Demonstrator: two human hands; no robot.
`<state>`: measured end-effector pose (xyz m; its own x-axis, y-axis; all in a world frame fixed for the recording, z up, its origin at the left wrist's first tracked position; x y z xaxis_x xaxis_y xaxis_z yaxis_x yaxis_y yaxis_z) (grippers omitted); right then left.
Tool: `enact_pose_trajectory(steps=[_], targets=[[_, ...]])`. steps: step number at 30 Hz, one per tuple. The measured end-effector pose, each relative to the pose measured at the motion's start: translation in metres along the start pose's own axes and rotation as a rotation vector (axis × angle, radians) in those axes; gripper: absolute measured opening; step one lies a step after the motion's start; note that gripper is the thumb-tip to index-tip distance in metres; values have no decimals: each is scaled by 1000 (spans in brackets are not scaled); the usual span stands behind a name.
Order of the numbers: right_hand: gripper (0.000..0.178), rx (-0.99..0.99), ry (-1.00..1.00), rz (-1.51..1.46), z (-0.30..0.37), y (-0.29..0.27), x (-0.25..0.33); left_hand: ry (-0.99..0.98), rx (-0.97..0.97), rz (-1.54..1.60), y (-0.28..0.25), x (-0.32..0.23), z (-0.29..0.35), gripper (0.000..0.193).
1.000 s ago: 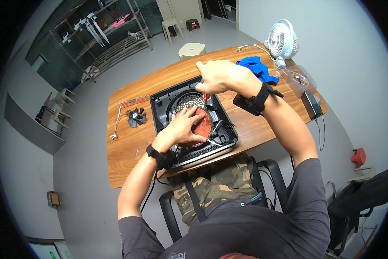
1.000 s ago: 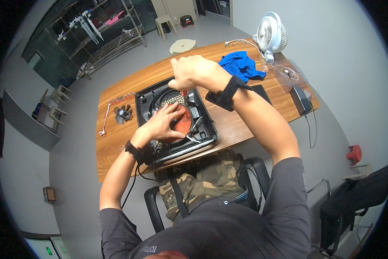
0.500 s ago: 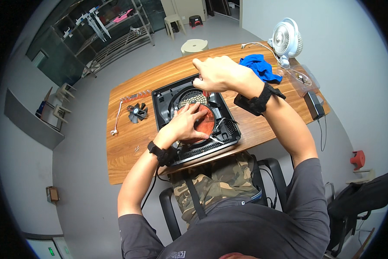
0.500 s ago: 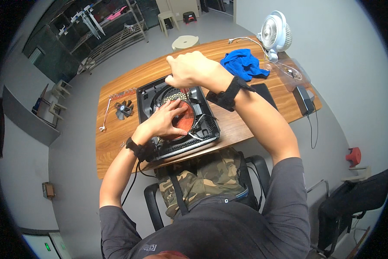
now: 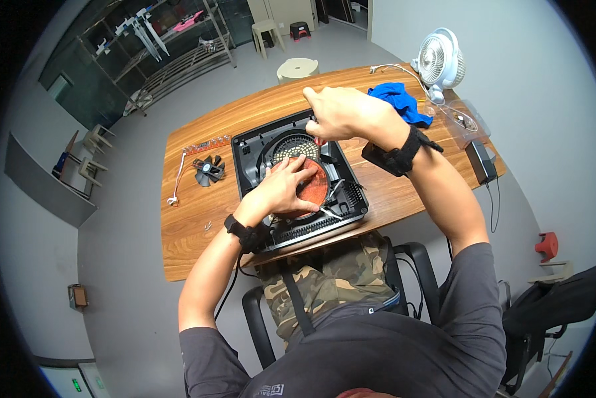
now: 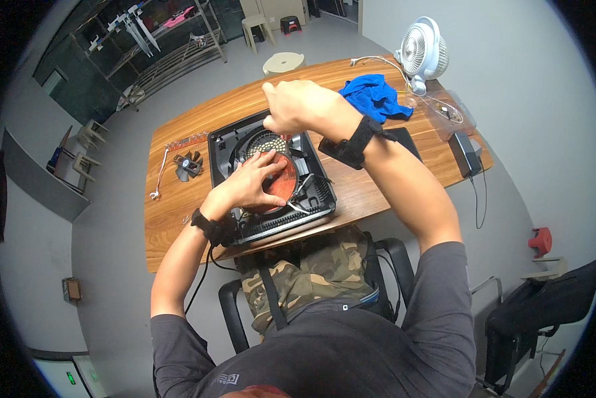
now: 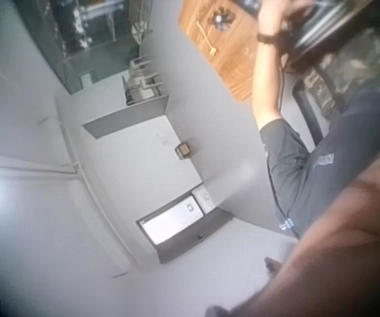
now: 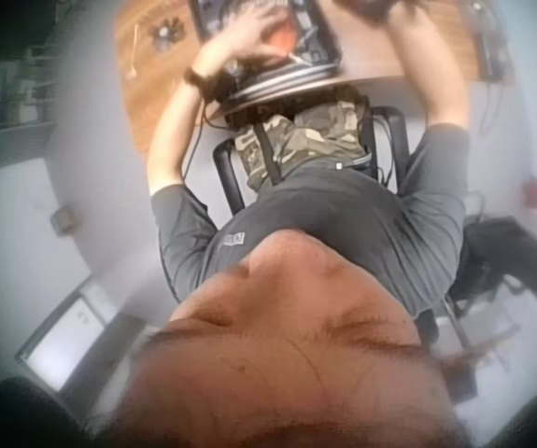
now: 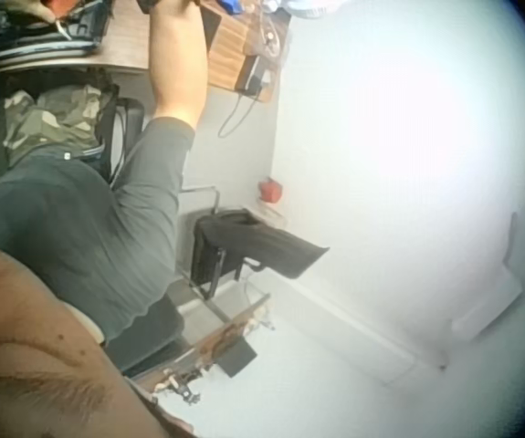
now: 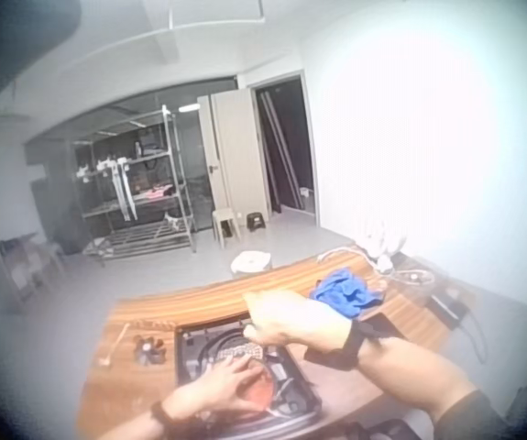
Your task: The person assembles an electronic device on a wooden table. They place a copper heatsink and a circuit board into a black plastic housing, then use a screwdriver to secure the components. Finally, they wipe a fan with a blue cloth and install it into the housing.
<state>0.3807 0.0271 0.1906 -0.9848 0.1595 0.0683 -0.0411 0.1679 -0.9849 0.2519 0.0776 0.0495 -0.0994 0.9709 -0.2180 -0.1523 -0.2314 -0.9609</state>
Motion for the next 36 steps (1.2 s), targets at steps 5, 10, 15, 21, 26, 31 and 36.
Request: enact_pose_trajectory(steps=[5,10,15,21,26,31,36], targets=[[46,303,180,-234,14,-16,1,-1,-9,3,1,2,0,103],[54,72,42,-7,-1,-3,2,0,-6,9,3,4,0,104],[39,95,63,-14,9,-11,5,16,-44,26,2,4,0,102],[19,177,2,-185,9,-7,6,24,-43,21,3,4,0,102],[39,-47,-97,-16,0,-3,10,13,-28,13,1,2,-1,102],[46,30,34,25,5,-4,11,51,-100,28,4,6,-1,99],[42,72,-82,-15,8,2,1,54,-97,31,6,9,-1,99]])
Point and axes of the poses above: each hand's wrist, its own z-axis away from the middle knuckle, its own y-axis out of the palm, x = y × z, the point moved 7 cm from there along -z, towards the middle knuckle, and after that the axes turned 5 degrees about y, right-handed, at the moved point
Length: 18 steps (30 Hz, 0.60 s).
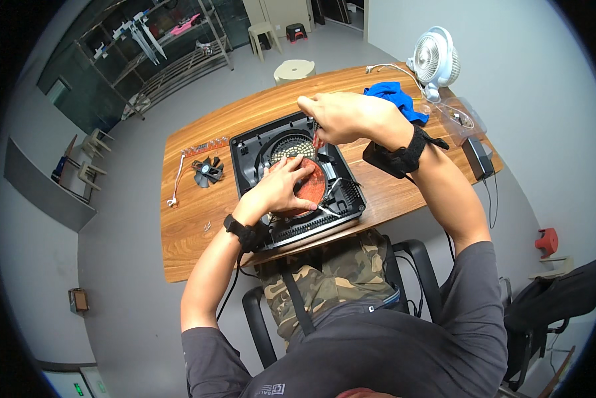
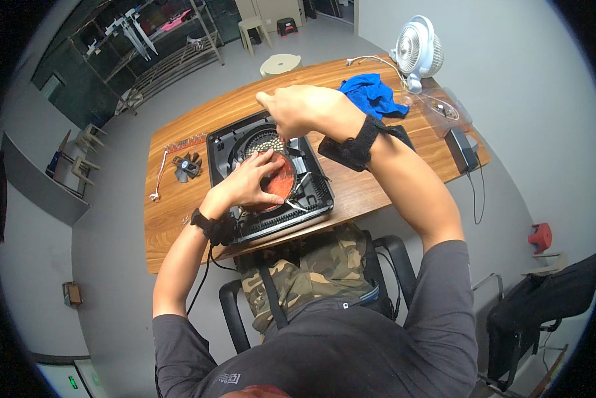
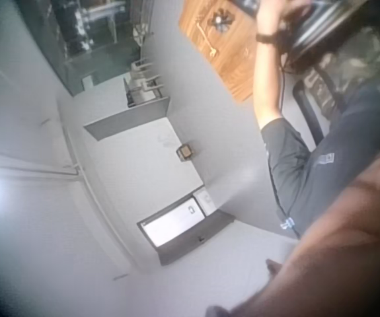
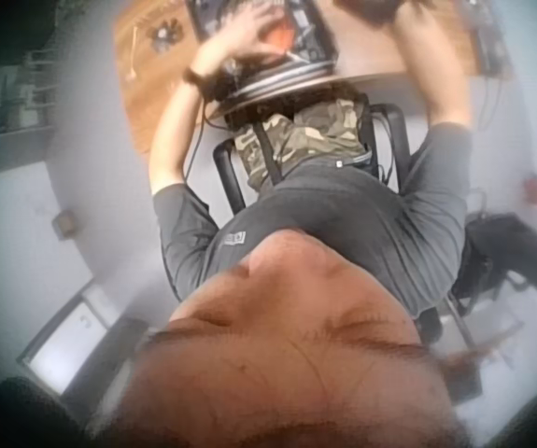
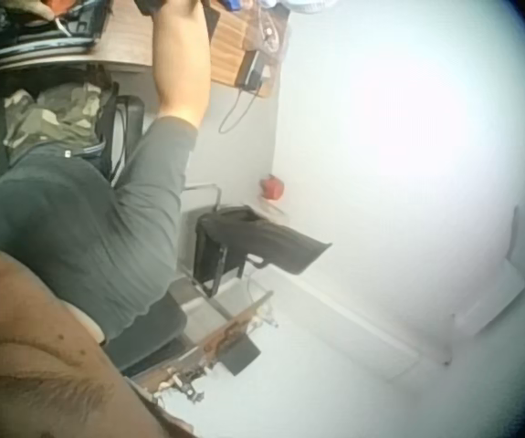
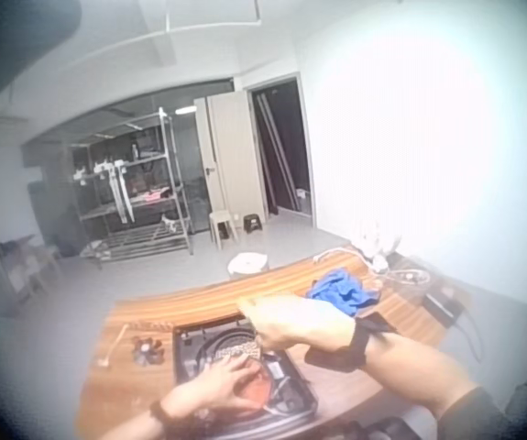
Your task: The person assembles an electronic device on a wooden table. They place a copper heatsink and a circuit board into a black plastic housing, then use a screwdriver to secure the components. Finally, they wipe a fan with a blue cloth and install it into the housing.
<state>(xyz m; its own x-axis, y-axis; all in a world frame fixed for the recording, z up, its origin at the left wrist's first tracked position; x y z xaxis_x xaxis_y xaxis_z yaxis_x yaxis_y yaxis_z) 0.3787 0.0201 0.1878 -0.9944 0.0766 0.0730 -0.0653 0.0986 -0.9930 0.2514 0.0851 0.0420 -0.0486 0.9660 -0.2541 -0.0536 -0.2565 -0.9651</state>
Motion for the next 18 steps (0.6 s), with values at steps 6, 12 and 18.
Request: enact_pose_trajectory(steps=[6,12,18], targets=[[40,-24,34,20,-5,2,7,-32,54,-6,-1,-6,1,102],[40,-83,118,50,-4,-5,7,-38,57,-10,-2,-4,1,103],[43,-16,47,-56,1,-6,0,-30,50,3,-3,-4,0,102]])
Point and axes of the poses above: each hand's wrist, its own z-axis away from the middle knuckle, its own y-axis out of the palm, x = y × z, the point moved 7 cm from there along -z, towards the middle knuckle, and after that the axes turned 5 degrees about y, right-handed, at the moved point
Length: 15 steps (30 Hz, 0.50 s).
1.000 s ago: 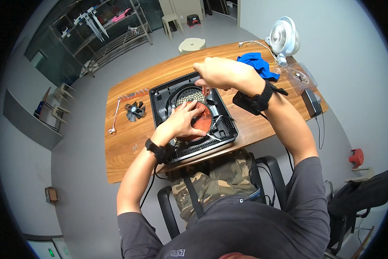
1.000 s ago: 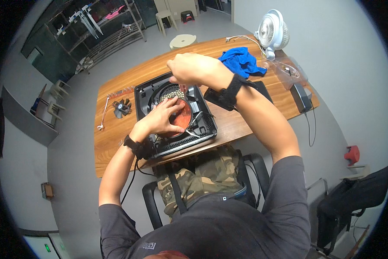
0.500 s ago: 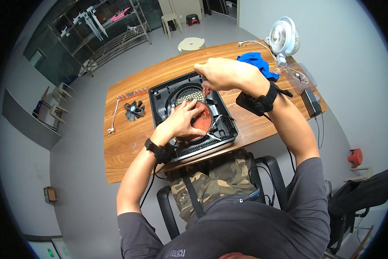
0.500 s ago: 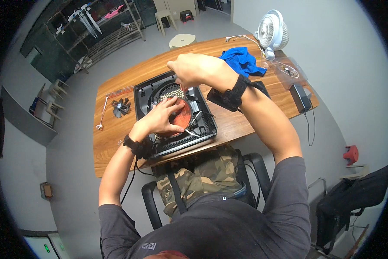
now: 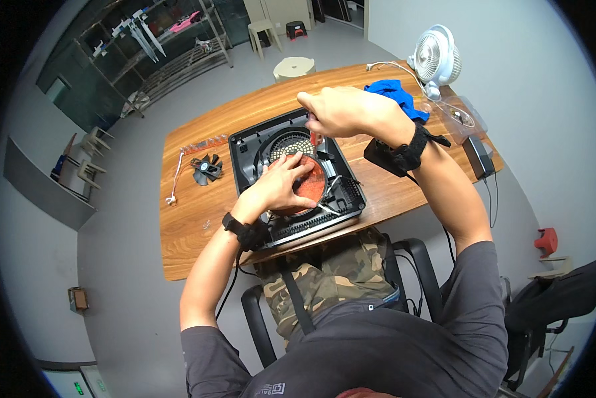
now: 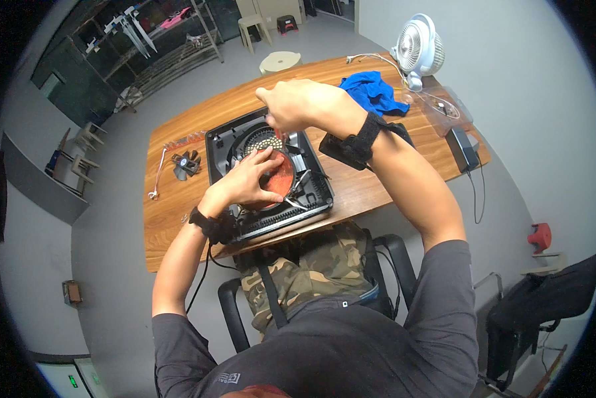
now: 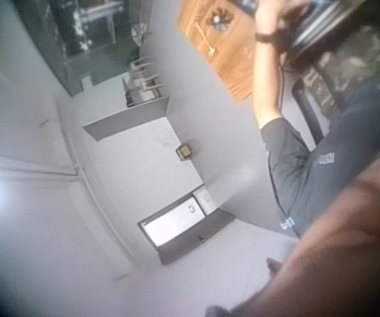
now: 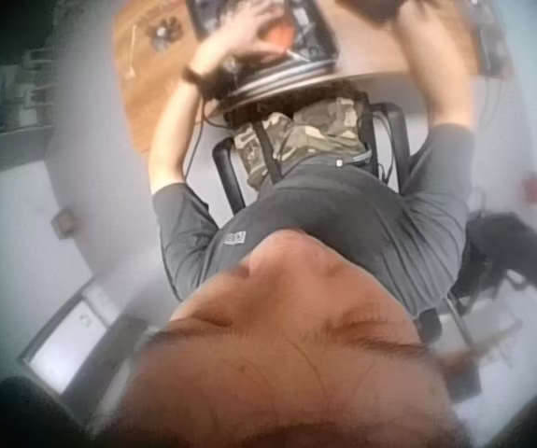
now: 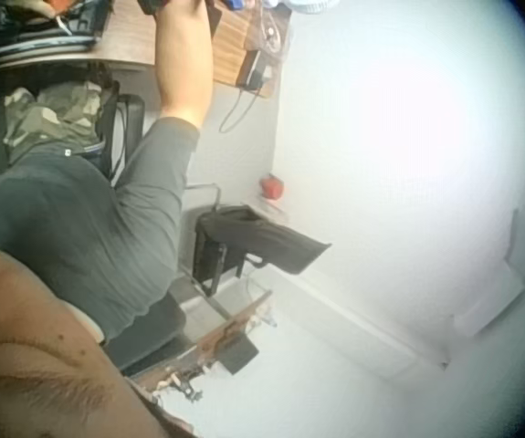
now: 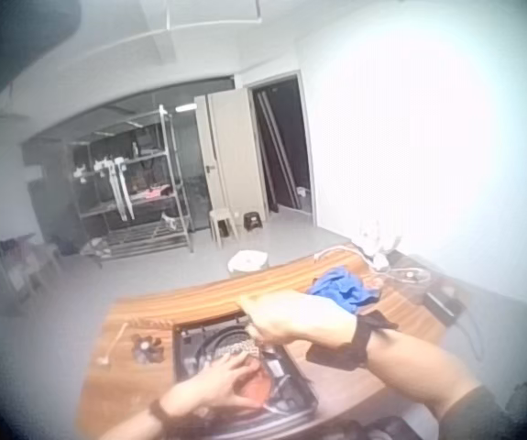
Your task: The person assembles an electronic device on a wooden table. They place a copper heatsink and a circuit board into a black plastic housing, then use a screwdriver to secure the components. Finally, they wipe a fan with a blue cloth and install it into the housing.
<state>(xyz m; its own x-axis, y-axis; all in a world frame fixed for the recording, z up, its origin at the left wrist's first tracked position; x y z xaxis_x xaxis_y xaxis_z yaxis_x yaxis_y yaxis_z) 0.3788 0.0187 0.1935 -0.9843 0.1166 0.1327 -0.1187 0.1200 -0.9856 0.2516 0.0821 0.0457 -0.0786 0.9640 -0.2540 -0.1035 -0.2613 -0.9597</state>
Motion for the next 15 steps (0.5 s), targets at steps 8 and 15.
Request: enact_pose_trajectory(steps=[8,15], targets=[[49,-58,106,178,-9,-1,3,-10,14,-4,0,-2,1,102],[38,-31,-47,31,0,3,1,-7,7,5,-1,-1,2,103]])
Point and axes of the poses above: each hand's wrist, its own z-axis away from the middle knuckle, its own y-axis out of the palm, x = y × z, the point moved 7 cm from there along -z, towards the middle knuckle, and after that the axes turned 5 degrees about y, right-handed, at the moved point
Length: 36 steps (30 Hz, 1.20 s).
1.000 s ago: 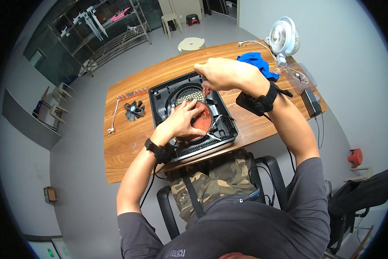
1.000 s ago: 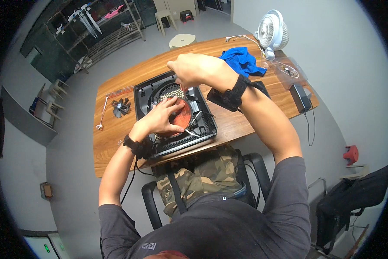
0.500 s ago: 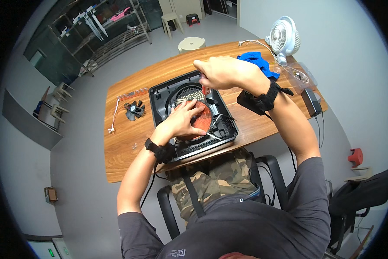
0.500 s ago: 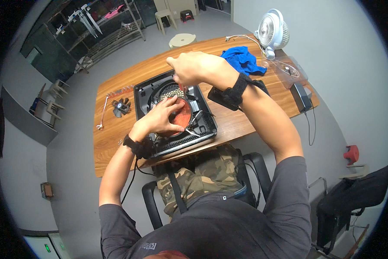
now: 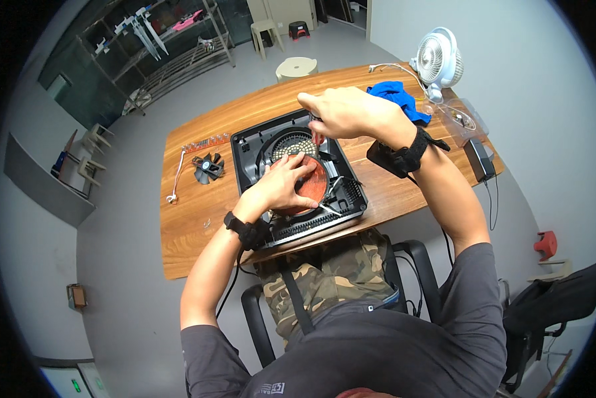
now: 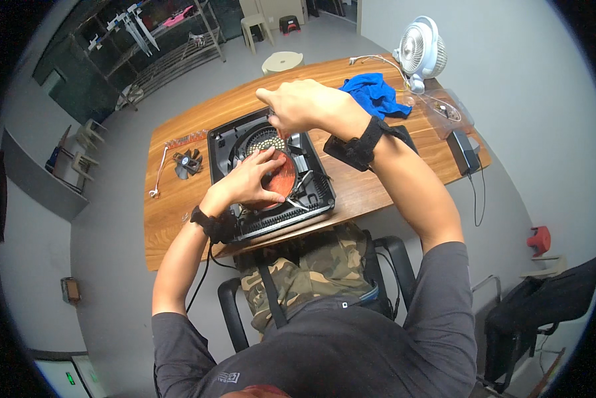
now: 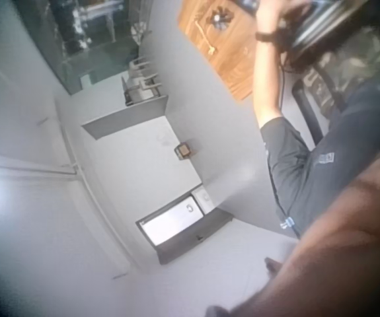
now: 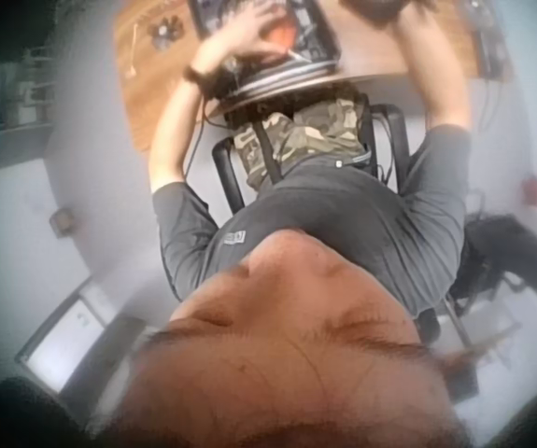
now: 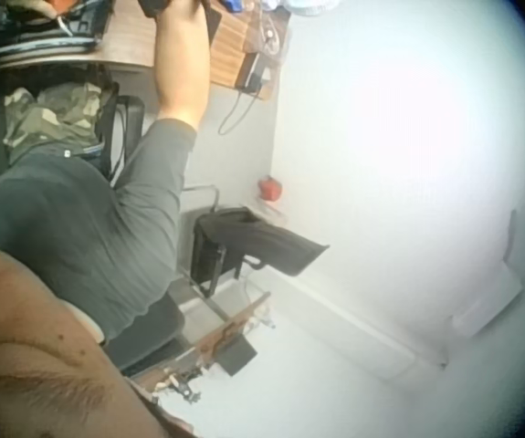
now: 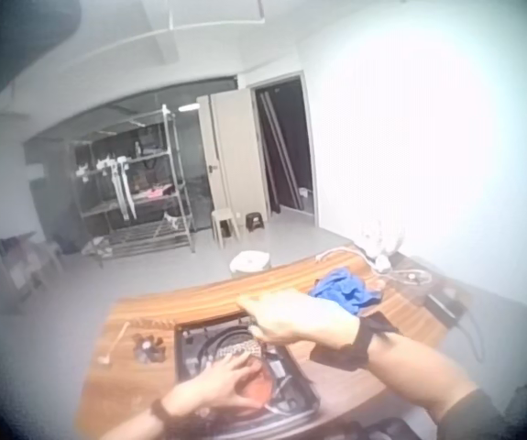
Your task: The person assembles an electronic device on a wooden table. They place a copper heatsink and a circuit board into a black plastic housing, then use a screwdriver to secure the components. Finally, they wipe a fan with a blue cloth and install it into the housing.
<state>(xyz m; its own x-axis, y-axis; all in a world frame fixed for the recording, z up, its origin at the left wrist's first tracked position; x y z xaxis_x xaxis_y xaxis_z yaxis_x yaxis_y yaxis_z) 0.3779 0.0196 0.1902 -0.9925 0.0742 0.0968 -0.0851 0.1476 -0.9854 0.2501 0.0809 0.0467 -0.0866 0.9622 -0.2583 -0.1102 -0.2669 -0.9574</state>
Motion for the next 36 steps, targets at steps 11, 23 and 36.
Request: enact_pose_trajectory(steps=[11,23,36], targets=[[47,25,92,67,-3,-9,9,27,-20,-2,2,4,-2,103],[48,31,137,146,-15,-1,-5,-7,22,-13,2,1,-1,105],[51,42,45,-3,-3,-3,-2,-14,7,7,2,2,1,103]])
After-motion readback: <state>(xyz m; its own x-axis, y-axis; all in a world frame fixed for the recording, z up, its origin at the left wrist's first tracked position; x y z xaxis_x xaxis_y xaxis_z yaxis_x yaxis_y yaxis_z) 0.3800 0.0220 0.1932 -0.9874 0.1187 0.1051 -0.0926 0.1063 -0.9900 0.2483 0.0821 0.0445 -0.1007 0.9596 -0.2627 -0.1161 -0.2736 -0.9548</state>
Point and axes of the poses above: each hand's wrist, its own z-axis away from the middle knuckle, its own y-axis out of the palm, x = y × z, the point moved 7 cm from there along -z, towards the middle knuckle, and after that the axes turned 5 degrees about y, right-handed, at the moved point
